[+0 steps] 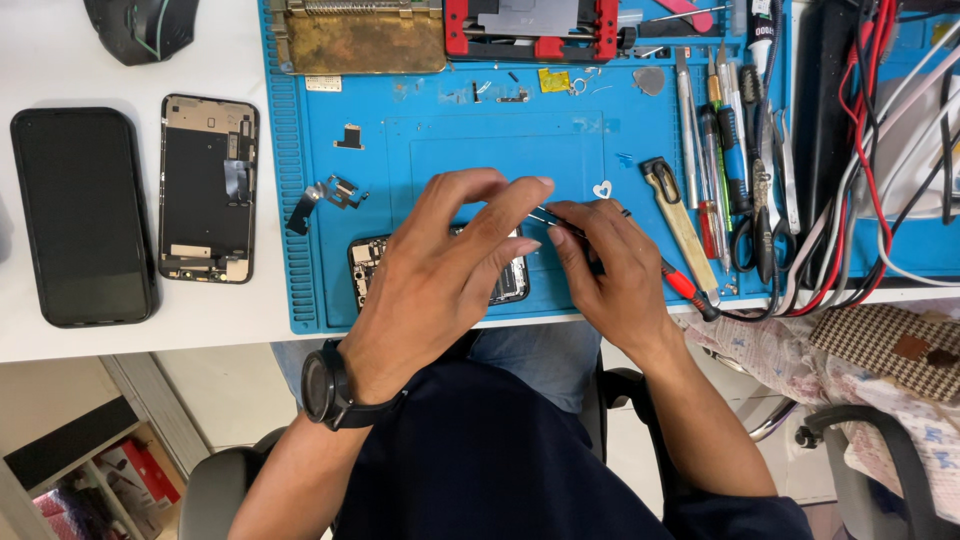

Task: The person disassembles a smartphone on a blue mat, using a screwdriver to remove screws and tweezers to lift and remove internal components. The person carefully places removed parts on the mat and continues to work on the phone's internals.

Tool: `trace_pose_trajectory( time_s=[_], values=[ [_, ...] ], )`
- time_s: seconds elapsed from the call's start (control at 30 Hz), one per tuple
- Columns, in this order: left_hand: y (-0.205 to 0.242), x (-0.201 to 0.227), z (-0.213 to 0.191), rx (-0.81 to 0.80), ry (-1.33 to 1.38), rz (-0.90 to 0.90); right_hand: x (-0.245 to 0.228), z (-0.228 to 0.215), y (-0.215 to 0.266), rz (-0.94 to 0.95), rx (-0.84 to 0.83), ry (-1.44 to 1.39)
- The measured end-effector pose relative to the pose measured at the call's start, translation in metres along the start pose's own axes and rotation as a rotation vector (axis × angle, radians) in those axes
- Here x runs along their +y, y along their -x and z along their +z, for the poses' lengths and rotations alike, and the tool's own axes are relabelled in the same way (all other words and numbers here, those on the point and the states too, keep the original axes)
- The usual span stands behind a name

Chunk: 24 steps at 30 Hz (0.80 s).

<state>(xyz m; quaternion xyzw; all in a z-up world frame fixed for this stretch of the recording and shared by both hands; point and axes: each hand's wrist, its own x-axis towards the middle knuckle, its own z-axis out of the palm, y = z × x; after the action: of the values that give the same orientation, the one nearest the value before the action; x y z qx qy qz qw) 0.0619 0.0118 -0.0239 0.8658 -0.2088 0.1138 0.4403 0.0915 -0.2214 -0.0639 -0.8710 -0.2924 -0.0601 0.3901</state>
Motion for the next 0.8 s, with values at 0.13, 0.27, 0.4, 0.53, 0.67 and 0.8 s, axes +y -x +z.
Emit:
trace_pose_trajectory(
  time_s=[0.13, 0.27, 0.4, 0.53, 0.67, 0.8],
  values=[
    [0.002, -0.007, 0.005, 0.098, -0.085, 0.028, -0.003, -0.001, -0.002, -0.002, 0.004, 0.004],
    [0.001, -0.002, -0.004, 0.072, -0.024, -0.015, 0.0, 0.001, 0.0, -0.002, 0.003, -0.002],
    [0.002, 0.001, -0.005, 0.014, 0.056, -0.002, -0.001, 0.001, 0.0, 0.007, 0.005, 0.018],
    [0.003, -0.003, 0.002, 0.087, -0.033, 0.015, -0.001, 0.001, -0.001, 0.007, 0.008, 0.014],
    [0.003, -0.005, 0.0, 0.086, 0.0, 0.0, 0.0, 0.001, 0.001, 0.004, 0.01, 0.019],
    [0.002, -0.005, -0.004, 0.062, 0.03, 0.002, 0.0, 0.002, 0.001, -0.001, 0.019, 0.029]
  ],
)
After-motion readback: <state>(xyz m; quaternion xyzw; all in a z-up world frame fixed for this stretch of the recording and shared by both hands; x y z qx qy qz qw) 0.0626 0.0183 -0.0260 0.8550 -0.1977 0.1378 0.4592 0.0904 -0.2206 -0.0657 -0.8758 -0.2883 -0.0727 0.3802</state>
